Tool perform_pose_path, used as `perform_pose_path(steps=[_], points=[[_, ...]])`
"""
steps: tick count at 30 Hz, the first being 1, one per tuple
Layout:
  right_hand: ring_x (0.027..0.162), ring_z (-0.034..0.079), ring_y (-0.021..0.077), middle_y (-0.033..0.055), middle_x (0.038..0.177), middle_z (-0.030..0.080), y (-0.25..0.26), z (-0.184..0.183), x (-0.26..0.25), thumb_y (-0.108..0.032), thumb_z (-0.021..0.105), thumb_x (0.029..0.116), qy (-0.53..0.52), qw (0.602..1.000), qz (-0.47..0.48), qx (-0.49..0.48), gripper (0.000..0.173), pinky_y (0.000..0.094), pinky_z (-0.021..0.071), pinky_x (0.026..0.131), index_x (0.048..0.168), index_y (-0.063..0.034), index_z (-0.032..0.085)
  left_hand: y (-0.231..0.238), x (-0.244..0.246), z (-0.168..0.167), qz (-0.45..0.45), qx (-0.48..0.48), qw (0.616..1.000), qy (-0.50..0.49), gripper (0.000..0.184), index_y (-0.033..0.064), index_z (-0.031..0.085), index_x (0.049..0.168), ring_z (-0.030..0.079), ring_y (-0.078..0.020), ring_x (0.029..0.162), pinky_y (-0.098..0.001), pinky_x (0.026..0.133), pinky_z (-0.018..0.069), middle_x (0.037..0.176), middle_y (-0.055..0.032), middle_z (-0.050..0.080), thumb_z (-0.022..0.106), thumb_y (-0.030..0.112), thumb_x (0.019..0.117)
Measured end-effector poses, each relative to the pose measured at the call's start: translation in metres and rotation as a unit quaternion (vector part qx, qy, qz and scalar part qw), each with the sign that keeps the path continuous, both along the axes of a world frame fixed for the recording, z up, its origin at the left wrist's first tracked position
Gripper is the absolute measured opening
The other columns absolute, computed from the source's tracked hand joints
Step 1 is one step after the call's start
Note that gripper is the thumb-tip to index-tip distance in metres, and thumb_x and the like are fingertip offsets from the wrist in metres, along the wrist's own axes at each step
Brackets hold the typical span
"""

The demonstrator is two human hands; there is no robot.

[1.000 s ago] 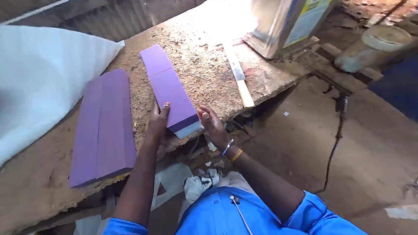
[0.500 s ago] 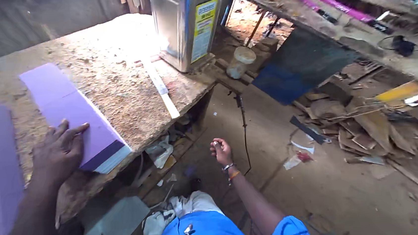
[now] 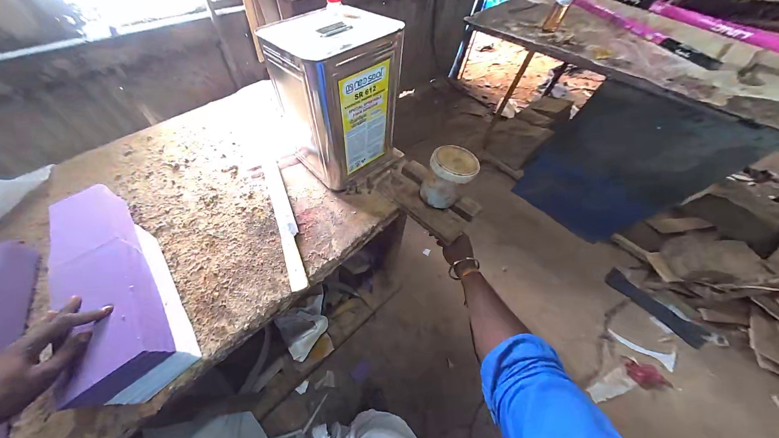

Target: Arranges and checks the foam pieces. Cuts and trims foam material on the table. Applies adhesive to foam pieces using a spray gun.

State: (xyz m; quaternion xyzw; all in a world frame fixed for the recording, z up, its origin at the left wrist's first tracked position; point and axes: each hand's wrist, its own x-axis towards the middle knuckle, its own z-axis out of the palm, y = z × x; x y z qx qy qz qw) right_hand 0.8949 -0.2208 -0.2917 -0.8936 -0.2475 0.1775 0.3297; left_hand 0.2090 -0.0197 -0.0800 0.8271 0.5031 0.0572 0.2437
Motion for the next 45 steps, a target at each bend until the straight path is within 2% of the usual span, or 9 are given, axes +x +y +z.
perform_pose_path(steps=[5,10,13,15,19,21,24,32,45], points=[[0.120,0.062,0.0437,0.0266,0.127,0.065,-0.044,0.014,-0.032,-0.037,0.056,0.1051,-0.026,0.992,-0.109,0.054,0.047,0.0635,0.0466,0.103,0.137,-0.0023,0.061,0.012,0.000,-0.005,-0.010,0.041,0.996,0.073,0.036,0.0189,0.066,0.137,0.026,-0.0530,0.150,-0.0741,0.116,0.0209,0.160,-0.0215,0.041,0.049,0.017,0.1052],[0.125,0.060,0.0394,0.0311,0.135,0.058,-0.137,0.003,-0.107,-0.019,0.063,0.0999,-0.167,0.960,-0.119,0.193,0.047,0.0491,0.0476,0.108,0.136,0.0103,0.056,0.011,0.002,-0.005,-0.019,0.061,0.995,0.077,0.037,0.0306,0.066,0.138,0.022,-0.0495,0.153,-0.0706,0.119,0.0198,0.163,-0.0148,0.039,0.050,0.039,0.1063],[0.085,0.071,0.0197,0.0215,0.116,0.067,-0.184,0.022,-0.201,-0.017,0.060,0.1002,-0.053,0.955,-0.088,0.277,0.043,0.0367,0.0623,0.069,0.132,0.0104,0.055,0.021,-0.001,0.000,-0.068,0.061,0.994,0.062,0.036,0.0280,0.070,0.133,0.023,-0.0471,0.153,-0.0690,0.121,0.0205,0.160,-0.0150,0.043,0.061,0.043,0.1010],[0.091,0.073,0.0127,0.0115,0.121,0.070,-0.202,0.053,-0.274,-0.019,0.063,0.0990,0.058,0.938,-0.037,0.340,0.042,0.0295,0.0629,0.059,0.132,0.0061,0.055,0.035,-0.004,0.004,-0.126,0.050,0.991,0.019,0.034,0.0162,0.075,0.123,0.038,-0.0413,0.148,-0.0626,0.123,0.0254,0.149,-0.0179,0.055,0.070,0.037,0.0965],[0.090,0.076,0.0209,0.0084,0.126,0.071,-0.219,0.091,-0.401,-0.022,0.070,0.0983,0.256,0.860,0.125,0.424,0.039,0.0304,0.0637,0.056,0.134,-0.0098,0.059,0.060,0.000,0.019,-0.187,-0.006,0.982,0.019,0.031,0.0087,0.078,0.110,0.054,-0.0376,0.134,-0.0590,0.112,0.0405,0.132,-0.0196,0.065,0.076,0.035,0.0925],[0.077,0.074,0.0147,0.0032,0.111,0.076,-0.223,0.104,-0.450,-0.017,0.071,0.0959,0.299,0.860,0.133,0.392,0.026,0.0286,0.0631,0.059,0.121,-0.0116,0.069,0.062,0.008,0.028,-0.180,-0.019,0.982,0.055,0.035,0.0072,0.074,0.111,0.063,-0.0369,0.114,-0.0628,0.099,0.0473,0.117,-0.0194,0.068,0.078,0.036,0.0910],[0.068,0.072,0.0111,0.0002,0.094,0.077,-0.221,0.108,-0.498,-0.009,0.076,0.0897,0.313,0.855,0.142,0.390,0.018,0.0280,0.0635,0.061,0.107,-0.0127,0.074,0.067,0.019,0.035,-0.150,-0.035,0.983,0.097,0.057,0.0051,0.063,0.129,0.064,-0.0420,0.111,-0.0677,0.098,0.0462,0.119,-0.0238,0.066,0.083,0.037,0.0868],[0.070,0.072,0.0141,0.0087,0.100,0.076,-0.197,0.118,-0.550,-0.014,0.076,0.0912,0.210,0.883,0.128,0.400,0.021,0.0273,0.0606,0.053,0.106,0.0000,0.070,0.081,0.026,0.035,-0.169,-0.017,0.970,0.176,0.056,0.0193,0.066,0.131,0.063,-0.0396,0.115,-0.0703,0.100,0.0421,0.116,-0.0185,0.069,0.076,0.054,0.0879],[0.071,0.072,0.0178,0.0116,0.099,0.076,-0.210,0.122,-0.567,-0.019,0.077,0.0914,0.182,0.901,0.117,0.375,0.028,0.0293,0.0600,0.054,0.110,0.0020,0.070,0.078,0.020,0.037,-0.124,-0.032,0.982,0.141,0.065,0.0176,0.072,0.124,0.062,-0.0411,0.117,-0.0704,0.094,0.0422,0.121,-0.0215,0.068,0.022,0.057,0.1086]])
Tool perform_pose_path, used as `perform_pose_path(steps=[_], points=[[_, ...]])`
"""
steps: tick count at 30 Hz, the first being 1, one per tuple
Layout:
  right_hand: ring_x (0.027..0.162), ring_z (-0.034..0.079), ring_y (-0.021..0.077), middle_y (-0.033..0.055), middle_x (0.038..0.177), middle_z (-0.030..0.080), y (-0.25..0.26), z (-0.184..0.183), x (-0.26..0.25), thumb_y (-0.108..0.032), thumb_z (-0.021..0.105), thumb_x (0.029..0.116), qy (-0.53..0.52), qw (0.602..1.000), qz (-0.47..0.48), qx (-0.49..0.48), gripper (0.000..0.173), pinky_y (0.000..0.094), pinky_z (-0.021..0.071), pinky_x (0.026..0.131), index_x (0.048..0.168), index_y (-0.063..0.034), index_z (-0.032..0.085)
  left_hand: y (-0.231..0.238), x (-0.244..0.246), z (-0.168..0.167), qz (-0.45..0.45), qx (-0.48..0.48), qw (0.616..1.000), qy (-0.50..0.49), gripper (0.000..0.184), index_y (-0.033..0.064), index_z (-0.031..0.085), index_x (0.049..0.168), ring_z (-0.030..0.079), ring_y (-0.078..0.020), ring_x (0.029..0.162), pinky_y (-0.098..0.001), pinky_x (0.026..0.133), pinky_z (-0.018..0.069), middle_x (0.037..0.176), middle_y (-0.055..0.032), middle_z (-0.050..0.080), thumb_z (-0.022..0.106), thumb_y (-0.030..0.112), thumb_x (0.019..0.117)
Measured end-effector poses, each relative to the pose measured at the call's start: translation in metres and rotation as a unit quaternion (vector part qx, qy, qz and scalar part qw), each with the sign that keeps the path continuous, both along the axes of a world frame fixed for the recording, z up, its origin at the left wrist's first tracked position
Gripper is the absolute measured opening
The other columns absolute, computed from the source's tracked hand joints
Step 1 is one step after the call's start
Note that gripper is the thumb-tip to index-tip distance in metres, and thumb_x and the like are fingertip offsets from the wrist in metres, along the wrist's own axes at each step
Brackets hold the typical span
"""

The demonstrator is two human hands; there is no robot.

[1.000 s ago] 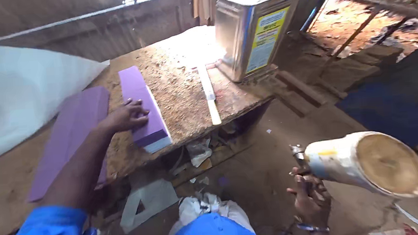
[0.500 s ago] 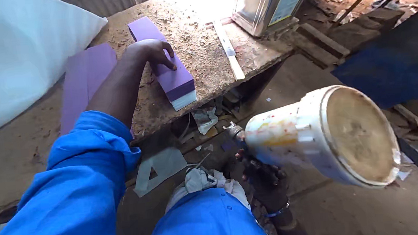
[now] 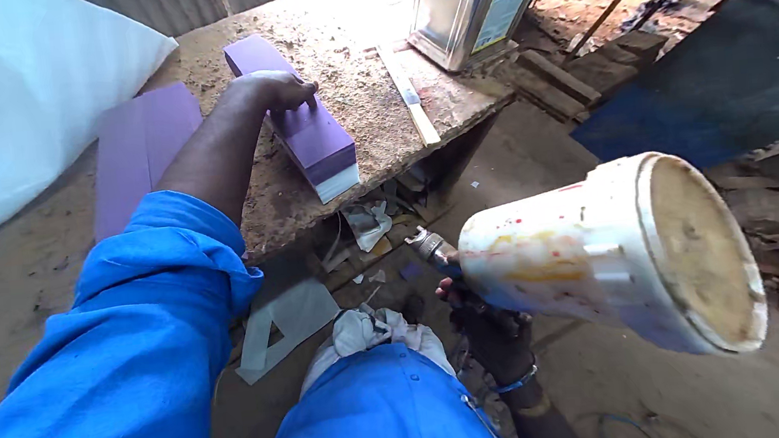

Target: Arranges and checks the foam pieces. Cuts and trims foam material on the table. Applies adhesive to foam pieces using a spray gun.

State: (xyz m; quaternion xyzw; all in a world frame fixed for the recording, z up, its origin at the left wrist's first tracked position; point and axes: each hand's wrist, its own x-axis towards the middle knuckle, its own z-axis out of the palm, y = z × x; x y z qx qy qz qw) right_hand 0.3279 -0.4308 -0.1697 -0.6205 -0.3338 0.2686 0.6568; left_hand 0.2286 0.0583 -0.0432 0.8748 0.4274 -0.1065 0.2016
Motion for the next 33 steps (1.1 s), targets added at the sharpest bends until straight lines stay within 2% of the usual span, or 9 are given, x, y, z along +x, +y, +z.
perform_pose_path(steps=[4,7,12,17,19,22,26,29,33], points=[[0.068,0.071,0.0105,0.0047,0.095,0.077,-0.002,0.003,-0.009,-0.013,0.075,0.0907,-0.045,0.996,-0.070,0.018,0.019,0.0247,0.0596,0.053,0.105,-0.0007,0.071,-0.004,0.001,-0.001,0.001,0.009,1.000,0.011,0.070,0.0178,0.070,0.128,0.060,-0.0431,0.123,-0.0718,0.098,0.0406,0.126,-0.0229,0.067,0.016,0.057,0.1086],[0.068,0.070,0.0105,0.0053,0.095,0.076,-0.014,-0.002,-0.004,-0.011,0.075,0.0899,-0.024,0.999,-0.020,0.014,0.018,0.0261,0.0589,0.055,0.104,-0.0002,0.071,-0.011,-0.001,-0.001,-0.011,0.030,0.999,0.006,0.068,0.0147,0.069,0.128,0.059,-0.0447,0.126,-0.0729,0.099,0.0398,0.128,-0.0240,0.066,0.018,0.055,0.1094],[0.065,0.070,0.0131,0.0071,0.094,0.076,-0.018,0.005,-0.006,-0.015,0.078,0.0887,-0.051,0.995,-0.089,0.003,0.025,0.0269,0.0593,0.051,0.106,0.0006,0.069,-0.015,-0.003,-0.008,-0.023,0.029,0.999,-0.013,0.065,0.0111,0.065,0.133,0.058,-0.0471,0.126,-0.0748,0.100,0.0391,0.130,-0.0263,0.064,0.022,0.053,0.1097],[0.069,0.072,0.0164,0.0103,0.096,0.076,-0.027,0.003,0.001,-0.012,0.078,0.0884,-0.056,0.997,-0.043,0.008,0.026,0.0297,0.0609,0.055,0.107,0.0030,0.069,-0.020,-0.005,-0.008,-0.011,0.023,1.000,-0.013,0.063,0.0129,0.063,0.138,0.057,-0.0466,0.128,-0.0741,0.101,0.0387,0.133,-0.0260,0.063,0.025,0.055,0.1093],[0.068,0.071,0.0137,0.0073,0.092,0.076,-0.023,0.007,0.000,-0.012,0.078,0.0880,-0.066,0.996,-0.068,0.007,0.023,0.0274,0.0604,0.054,0.105,0.0011,0.068,-0.020,-0.006,-0.010,-0.017,0.027,0.999,-0.016,0.063,0.0112,0.063,0.136,0.057,-0.0465,0.128,-0.0740,0.101,0.0387,0.132,-0.0265,0.063,0.026,0.054,0.1097],[0.067,0.070,0.0111,0.0055,0.091,0.077,-0.028,0.003,0.008,-0.014,0.078,0.0872,-0.071,0.997,-0.039,-0.012,0.022,0.0270,0.0599,0.055,0.102,0.0006,0.070,-0.020,-0.008,-0.015,-0.034,0.035,0.998,-0.029,0.060,0.0092,0.064,0.133,0.058,-0.0476,0.125,-0.0746,0.100,0.0390,0.129,-0.0277,0.064,0.026,0.051,0.1107],[0.064,0.069,0.0100,0.0033,0.090,0.075,-0.026,0.001,0.014,-0.014,0.078,0.0870,-0.120,0.990,-0.069,-0.017,0.024,0.0263,0.0604,0.055,0.104,-0.0003,0.069,-0.020,-0.011,-0.018,-0.046,0.044,0.998,-0.028,0.055,0.0158,0.063,0.138,0.056,-0.0456,0.131,-0.0740,0.103,0.0375,0.135,-0.0245,0.063,0.030,0.050,0.1103],[0.061,0.068,0.0119,0.0052,0.088,0.076,-0.028,0.001,0.025,-0.017,0.079,0.0855,-0.100,0.994,-0.040,-0.028,0.023,0.0289,0.0588,0.052,0.100,-0.0017,0.070,-0.020,-0.013,-0.020,-0.050,0.045,0.997,-0.039,0.048,0.0197,0.063,0.139,0.055,-0.0437,0.131,-0.0719,0.105,0.0384,0.136,-0.0223,0.063,0.037,0.048,0.1096],[0.062,0.066,0.0068,-0.0006,0.084,0.073,-0.027,0.003,0.029,-0.016,0.077,0.0856,-0.138,0.989,-0.056,-0.018,0.020,0.0260,0.0595,0.057,0.100,-0.0037,0.069,-0.019,-0.013,-0.023,-0.050,0.044,0.997,-0.046,0.044,0.0216,0.064,0.138,0.056,-0.0434,0.131,-0.0718,0.104,0.0390,0.135,-0.0223,0.063,0.042,0.046,0.1084]])
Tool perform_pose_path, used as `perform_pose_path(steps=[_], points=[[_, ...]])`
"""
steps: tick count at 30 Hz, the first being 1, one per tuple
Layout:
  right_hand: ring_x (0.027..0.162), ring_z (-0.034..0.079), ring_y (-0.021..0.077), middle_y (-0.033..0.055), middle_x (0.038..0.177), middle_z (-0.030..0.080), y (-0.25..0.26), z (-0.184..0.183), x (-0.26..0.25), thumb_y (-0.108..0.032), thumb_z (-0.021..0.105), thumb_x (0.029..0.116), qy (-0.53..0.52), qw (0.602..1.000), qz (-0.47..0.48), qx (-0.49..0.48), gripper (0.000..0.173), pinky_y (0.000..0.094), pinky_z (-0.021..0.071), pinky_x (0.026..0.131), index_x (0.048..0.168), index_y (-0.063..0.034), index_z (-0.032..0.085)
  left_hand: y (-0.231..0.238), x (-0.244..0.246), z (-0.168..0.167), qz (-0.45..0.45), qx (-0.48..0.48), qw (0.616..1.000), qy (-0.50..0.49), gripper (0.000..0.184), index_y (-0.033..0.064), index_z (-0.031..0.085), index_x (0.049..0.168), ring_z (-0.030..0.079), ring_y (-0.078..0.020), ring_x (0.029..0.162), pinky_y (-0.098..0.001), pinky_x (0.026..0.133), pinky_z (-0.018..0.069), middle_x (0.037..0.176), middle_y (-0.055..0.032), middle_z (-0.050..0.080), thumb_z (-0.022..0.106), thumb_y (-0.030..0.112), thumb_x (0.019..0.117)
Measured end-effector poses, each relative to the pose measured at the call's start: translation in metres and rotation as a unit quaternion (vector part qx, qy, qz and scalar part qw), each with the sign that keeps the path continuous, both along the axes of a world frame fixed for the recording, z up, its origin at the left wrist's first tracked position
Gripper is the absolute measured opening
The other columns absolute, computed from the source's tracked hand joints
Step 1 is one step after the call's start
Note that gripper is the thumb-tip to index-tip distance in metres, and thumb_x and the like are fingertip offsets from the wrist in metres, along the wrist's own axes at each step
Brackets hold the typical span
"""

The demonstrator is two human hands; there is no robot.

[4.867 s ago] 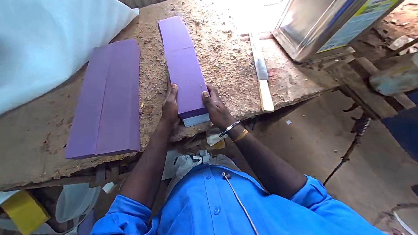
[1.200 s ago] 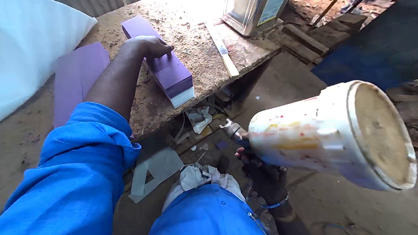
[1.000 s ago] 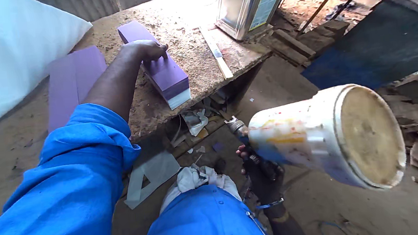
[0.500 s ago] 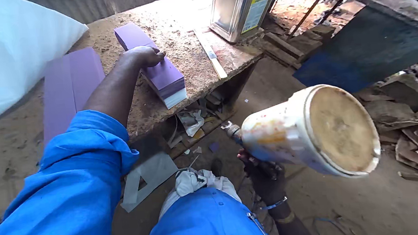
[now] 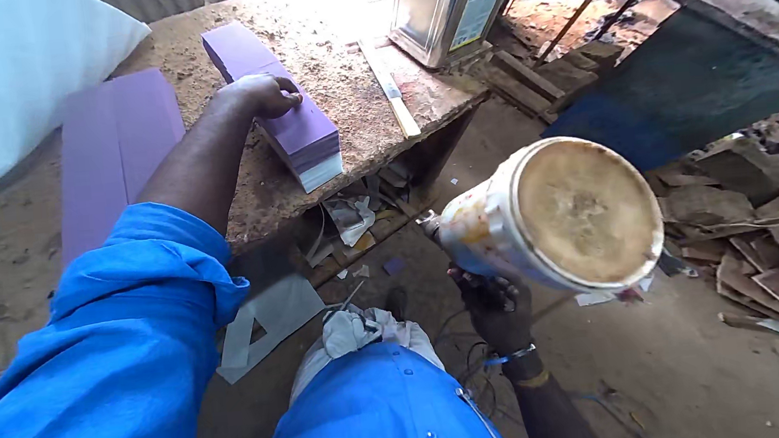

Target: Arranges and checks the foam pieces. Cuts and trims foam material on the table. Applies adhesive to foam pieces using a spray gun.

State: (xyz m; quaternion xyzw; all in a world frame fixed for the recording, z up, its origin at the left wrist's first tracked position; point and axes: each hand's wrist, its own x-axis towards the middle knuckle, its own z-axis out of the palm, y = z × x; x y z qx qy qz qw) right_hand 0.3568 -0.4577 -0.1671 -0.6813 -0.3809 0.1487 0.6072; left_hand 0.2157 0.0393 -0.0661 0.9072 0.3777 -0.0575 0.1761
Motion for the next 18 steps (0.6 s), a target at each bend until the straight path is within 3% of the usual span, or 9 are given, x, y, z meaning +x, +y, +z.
perform_pose_path(steps=[3,6,10,12,16,18], points=[[0.058,0.067,0.0121,0.0059,0.087,0.076,-0.0001,-0.0003,0.0052,-0.015,0.081,0.0852,0.052,0.998,0.034,0.006,0.022,0.0285,0.0579,0.050,0.100,-0.0025,0.071,0.0010,-0.0006,-0.0015,-0.002,0.006,1.000,-0.004,0.042,0.0233,0.065,0.136,0.056,-0.0432,0.130,-0.0713,0.104,0.0396,0.134,-0.0217,0.064,0.045,0.047,0.1073],[0.061,0.067,0.0109,0.0027,0.087,0.074,0.0008,0.0019,0.0028,-0.016,0.079,0.0848,0.015,1.000,0.006,-0.018,0.025,0.0286,0.0601,0.054,0.104,-0.0028,0.069,0.0007,-0.0015,-0.0009,-0.001,0.003,1.000,-0.009,0.041,0.0214,0.065,0.136,0.055,-0.0452,0.130,-0.0729,0.104,0.0388,0.135,-0.0233,0.062,0.049,0.045,0.1061],[0.059,0.067,0.0111,0.0028,0.083,0.075,-0.0039,-0.0019,0.0097,-0.016,0.079,0.0843,0.018,0.999,0.028,-0.035,0.020,0.0290,0.0592,0.054,0.098,-0.0037,0.072,-0.0014,-0.0020,-0.0007,0.004,0.002,1.000,-0.013,0.040,0.0214,0.065,0.135,0.054,-0.0447,0.132,-0.0724,0.104,0.0386,0.136,-0.0230,0.061,0.050,0.045,0.1058],[0.060,0.066,0.0070,-0.0016,0.080,0.072,-0.0052,-0.0037,0.0064,-0.018,0.079,0.0845,-0.021,0.999,0.007,-0.040,0.022,0.0264,0.0598,0.055,0.099,-0.0040,0.069,0.0015,-0.0018,-0.0018,0.004,0.006,1.000,-0.010,0.042,0.0223,0.065,0.136,0.054,-0.0443,0.132,-0.0722,0.105,0.0388,0.136,-0.0226,0.062,0.048,0.047,0.1062],[0.059,0.066,0.0116,0.0036,0.085,0.075,-0.0028,0.0004,0.0100,-0.015,0.080,0.0845,0.037,0.998,0.045,-0.038,0.022,0.0293,0.0593,0.055,0.102,-0.0038,0.071,0.0032,-0.0001,-0.0054,0.010,0.005,1.000,-0.006,0.043,0.0243,0.064,0.137,0.052,-0.0450,0.134,-0.0724,0.105,0.0384,0.138,-0.0231,0.060,0.048,0.049,0.1056],[0.062,0.068,0.0103,0.0009,0.084,0.074,-0.0022,-0.0015,0.0082,-0.018,0.080,0.0850,0.005,0.999,0.041,-0.036,0.022,0.0286,0.0605,0.057,0.101,-0.0058,0.071,0.0053,-0.0007,-0.0056,0.008,0.008,1.000,-0.005,0.044,0.0243,0.063,0.138,0.053,-0.0449,0.133,-0.0724,0.105,0.0385,0.139,-0.0235,0.059,0.048,0.049,0.1056]])
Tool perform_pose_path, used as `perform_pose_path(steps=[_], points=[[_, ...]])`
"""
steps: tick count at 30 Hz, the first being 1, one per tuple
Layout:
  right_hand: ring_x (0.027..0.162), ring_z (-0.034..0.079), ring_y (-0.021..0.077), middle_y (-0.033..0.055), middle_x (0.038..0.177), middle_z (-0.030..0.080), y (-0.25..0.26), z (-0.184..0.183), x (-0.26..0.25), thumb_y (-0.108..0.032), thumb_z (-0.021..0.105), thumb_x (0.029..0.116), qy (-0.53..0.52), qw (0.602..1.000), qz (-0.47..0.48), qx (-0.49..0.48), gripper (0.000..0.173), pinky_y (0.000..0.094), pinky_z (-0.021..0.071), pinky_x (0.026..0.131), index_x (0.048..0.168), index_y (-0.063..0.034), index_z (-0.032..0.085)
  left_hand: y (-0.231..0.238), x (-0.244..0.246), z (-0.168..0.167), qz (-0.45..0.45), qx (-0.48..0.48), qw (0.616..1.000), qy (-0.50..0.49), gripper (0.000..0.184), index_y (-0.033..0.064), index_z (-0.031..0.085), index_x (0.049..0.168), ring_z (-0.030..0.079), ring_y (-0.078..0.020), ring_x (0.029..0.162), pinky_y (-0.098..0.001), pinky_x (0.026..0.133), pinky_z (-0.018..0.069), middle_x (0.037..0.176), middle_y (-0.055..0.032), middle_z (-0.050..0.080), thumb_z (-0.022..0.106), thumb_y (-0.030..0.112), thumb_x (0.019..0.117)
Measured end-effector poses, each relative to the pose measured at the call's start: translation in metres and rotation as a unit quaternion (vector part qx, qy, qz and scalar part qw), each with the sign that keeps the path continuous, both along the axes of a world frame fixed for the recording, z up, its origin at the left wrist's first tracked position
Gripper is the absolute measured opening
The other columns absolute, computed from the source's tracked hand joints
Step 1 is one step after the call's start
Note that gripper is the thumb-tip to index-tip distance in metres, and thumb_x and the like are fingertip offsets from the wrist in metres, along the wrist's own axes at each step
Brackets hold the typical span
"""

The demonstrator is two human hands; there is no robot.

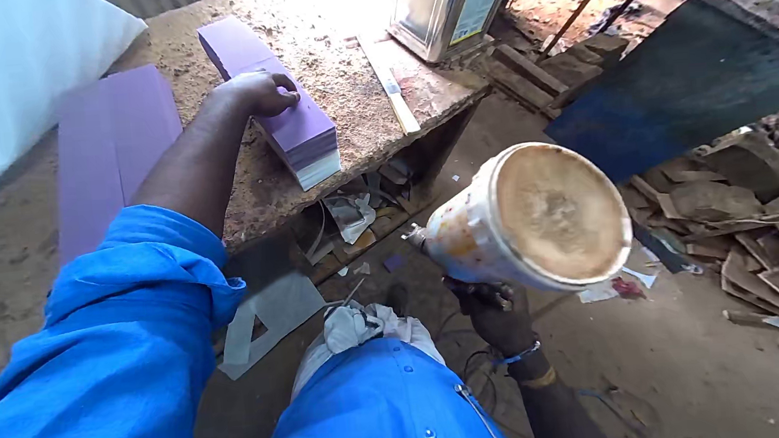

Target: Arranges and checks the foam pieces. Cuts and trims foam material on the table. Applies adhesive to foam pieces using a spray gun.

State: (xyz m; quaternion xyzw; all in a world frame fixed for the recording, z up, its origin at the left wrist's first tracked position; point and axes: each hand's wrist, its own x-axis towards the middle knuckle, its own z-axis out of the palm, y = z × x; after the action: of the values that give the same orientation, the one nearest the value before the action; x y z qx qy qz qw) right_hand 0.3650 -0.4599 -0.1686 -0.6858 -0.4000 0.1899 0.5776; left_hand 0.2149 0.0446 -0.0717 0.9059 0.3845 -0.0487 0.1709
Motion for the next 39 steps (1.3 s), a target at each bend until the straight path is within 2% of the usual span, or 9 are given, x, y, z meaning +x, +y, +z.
perform_pose_path(steps=[5,8,11,15,18,25,29,35,39], points=[[0.061,0.068,0.0133,0.0034,0.086,0.075,0.002,0.001,0.002,-0.016,0.081,0.0845,0.016,1.000,0.009,-0.004,0.022,0.0303,0.0601,0.055,0.102,-0.0060,0.071,-0.002,-0.001,-0.001,0.004,-0.001,1.000,-0.002,0.045,0.0253,0.063,0.138,0.051,-0.0440,0.136,-0.0714,0.106,0.0380,0.142,-0.0220,0.058,0.044,0.051,0.1064],[0.068,0.069,0.0105,0.0002,0.087,0.073,0.001,0.000,-0.001,-0.017,0.080,0.0840,-0.023,0.999,-0.021,-0.008,0.028,0.0291,0.0626,0.062,0.106,-0.0053,0.068,-0.003,-0.002,-0.001,0.005,-0.001,1.000,-0.006,0.046,0.0263,0.063,0.138,0.050,-0.0428,0.137,-0.0712,0.106,0.0380,0.142,-0.0206,0.058,0.043,0.052,0.1063],[0.058,0.066,0.0134,0.0039,0.083,0.074,0.001,0.003,0.002,-0.015,0.080,0.0833,0.016,1.000,0.005,-0.006,0.020,0.0305,0.0595,0.053,0.099,-0.0054,0.071,-0.006,-0.003,0.000,0.009,-0.001,1.000,-0.010,0.045,0.0256,0.063,0.138,0.051,-0.0430,0.136,-0.0709,0.106,0.0380,0.142,-0.0210,0.058,0.042,0.051,0.1068],[0.059,0.066,0.0114,0.0019,0.086,0.074,0.002,0.007,-0.005,-0.017,0.079,0.0860,0.007,1.000,-0.018,0.010,0.024,0.0285,0.0597,0.053,0.105,-0.0048,0.069,-0.006,-0.001,0.001,0.004,-0.005,1.000,-0.010,0.047,0.0232,0.064,0.138,0.052,-0.0423,0.136,-0.0706,0.107,0.0379,0.141,-0.0210,0.059,0.040,0.050,0.1077],[0.057,0.067,0.0150,0.0079,0.088,0.076,0.002,0.009,-0.003,-0.012,0.077,0.0850,0.059,0.998,0.003,0.004,0.018,0.0298,0.0579,0.049,0.099,-0.0019,0.071,-0.008,-0.003,0.003,0.009,-0.012,1.000,-0.014,0.048,0.0211,0.065,0.137,0.053,-0.0441,0.134,-0.0728,0.105,0.0377,0.139,-0.0226,0.060,0.040,0.050,0.1079],[0.061,0.069,0.0160,0.0091,0.089,0.076,0.003,0.013,-0.007,-0.014,0.078,0.0860,0.097,0.995,0.003,0.023,0.020,0.0299,0.0585,0.050,0.101,-0.0016,0.072,-0.009,-0.001,0.007,0.003,-0.007,1.000,0.000,0.054,0.0161,0.063,0.137,0.053,-0.0440,0.134,-0.0727,0.105,0.0369,0.139,-0.0233,0.060,0.030,0.049,0.1105],[0.062,0.069,0.0124,0.0052,0.088,0.076,0.007,0.021,-0.013,-0.013,0.079,0.0868,0.076,0.995,-0.031,0.048,0.021,0.0266,0.0589,0.051,0.103,-0.0036,0.070,-0.008,0.002,0.009,0.011,-0.013,1.000,0.005,0.058,0.0116,0.064,0.134,0.057,-0.0466,0.128,-0.0751,0.101,0.0381,0.132,-0.0261,0.063,0.027,0.050,0.1106],[0.062,0.068,0.0115,0.0036,0.090,0.076,0.005,0.019,-0.011,-0.016,0.075,0.0912,0.043,0.997,-0.017,0.063,0.017,0.0267,0.0588,0.052,0.102,-0.0046,0.072,-0.007,0.005,0.016,0.047,-0.034,0.998,0.004,0.066,0.0154,0.066,0.135,0.057,-0.0448,0.129,-0.0740,0.102,0.0376,0.133,-0.0242,0.064,0.021,0.057,0.1092],[0.069,0.069,0.0124,0.0070,0.098,0.076,0.001,0.012,0.003,-0.015,0.072,0.0925,0.077,0.995,0.048,0.043,0.019,0.0279,0.0592,0.057,0.107,-0.0016,0.071,-0.003,0.009,0.022,0.072,-0.048,0.996,0.005,0.072,0.0192,0.070,0.128,0.059,-0.0449,0.125,-0.0731,0.099,0.0399,0.129,-0.0239,0.066,0.014,0.060,0.1082]])
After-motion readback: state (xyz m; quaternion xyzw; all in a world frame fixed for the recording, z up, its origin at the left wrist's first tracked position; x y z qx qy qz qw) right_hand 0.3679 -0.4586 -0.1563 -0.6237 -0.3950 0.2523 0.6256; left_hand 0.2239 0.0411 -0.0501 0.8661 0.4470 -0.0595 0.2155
